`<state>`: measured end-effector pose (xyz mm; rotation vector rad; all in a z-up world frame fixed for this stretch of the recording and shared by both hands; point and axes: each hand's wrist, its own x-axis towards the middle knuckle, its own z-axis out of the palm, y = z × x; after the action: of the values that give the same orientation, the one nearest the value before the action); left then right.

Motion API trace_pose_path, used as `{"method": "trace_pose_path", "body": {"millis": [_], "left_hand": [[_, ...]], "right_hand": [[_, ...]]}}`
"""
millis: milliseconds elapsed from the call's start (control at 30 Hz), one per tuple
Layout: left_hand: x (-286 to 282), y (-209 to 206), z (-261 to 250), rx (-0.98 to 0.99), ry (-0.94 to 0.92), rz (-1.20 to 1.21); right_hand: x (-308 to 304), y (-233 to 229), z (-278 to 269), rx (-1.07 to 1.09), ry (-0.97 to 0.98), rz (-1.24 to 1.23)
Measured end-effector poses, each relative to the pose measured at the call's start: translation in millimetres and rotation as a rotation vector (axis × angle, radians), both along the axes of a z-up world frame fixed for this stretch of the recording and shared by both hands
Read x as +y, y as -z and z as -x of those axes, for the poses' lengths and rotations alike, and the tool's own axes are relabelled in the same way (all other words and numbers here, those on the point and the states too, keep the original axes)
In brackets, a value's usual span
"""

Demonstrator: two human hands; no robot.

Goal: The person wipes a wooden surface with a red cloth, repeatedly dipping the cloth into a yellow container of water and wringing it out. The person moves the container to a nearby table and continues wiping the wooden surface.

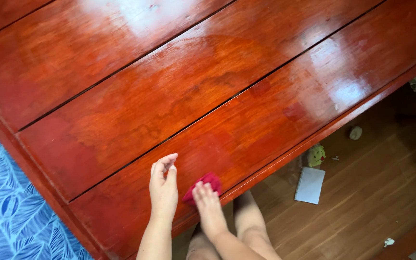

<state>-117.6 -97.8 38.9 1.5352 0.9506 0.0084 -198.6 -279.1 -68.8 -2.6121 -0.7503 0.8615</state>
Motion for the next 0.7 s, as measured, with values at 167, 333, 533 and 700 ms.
{"method": "trace_pose_path", "body": {"millis": [167, 333, 533, 700], "left_hand": [[18.4, -1.4, 33.2, 0.020, -0.054, -0.013], [28.3, 0.4, 74.6, 0.041, -0.149, 0.007], [30.2, -6.9, 106.2, 0.090, -0.240, 0.048], [21.6, 10.9, 122.3, 0.076, -0.232, 0.044]], "right_hand": [[33.5, -19.6, 36.0, 0.321, -0.316, -0.067], [90.4, 15.3, 91.0, 0.602, -0.213, -0.217], [68.3, 183.6, 195.0, 0.993, 0.094, -0.450], [17.0, 257.5, 206.9, 1.297, 0.400, -0.625]]}}
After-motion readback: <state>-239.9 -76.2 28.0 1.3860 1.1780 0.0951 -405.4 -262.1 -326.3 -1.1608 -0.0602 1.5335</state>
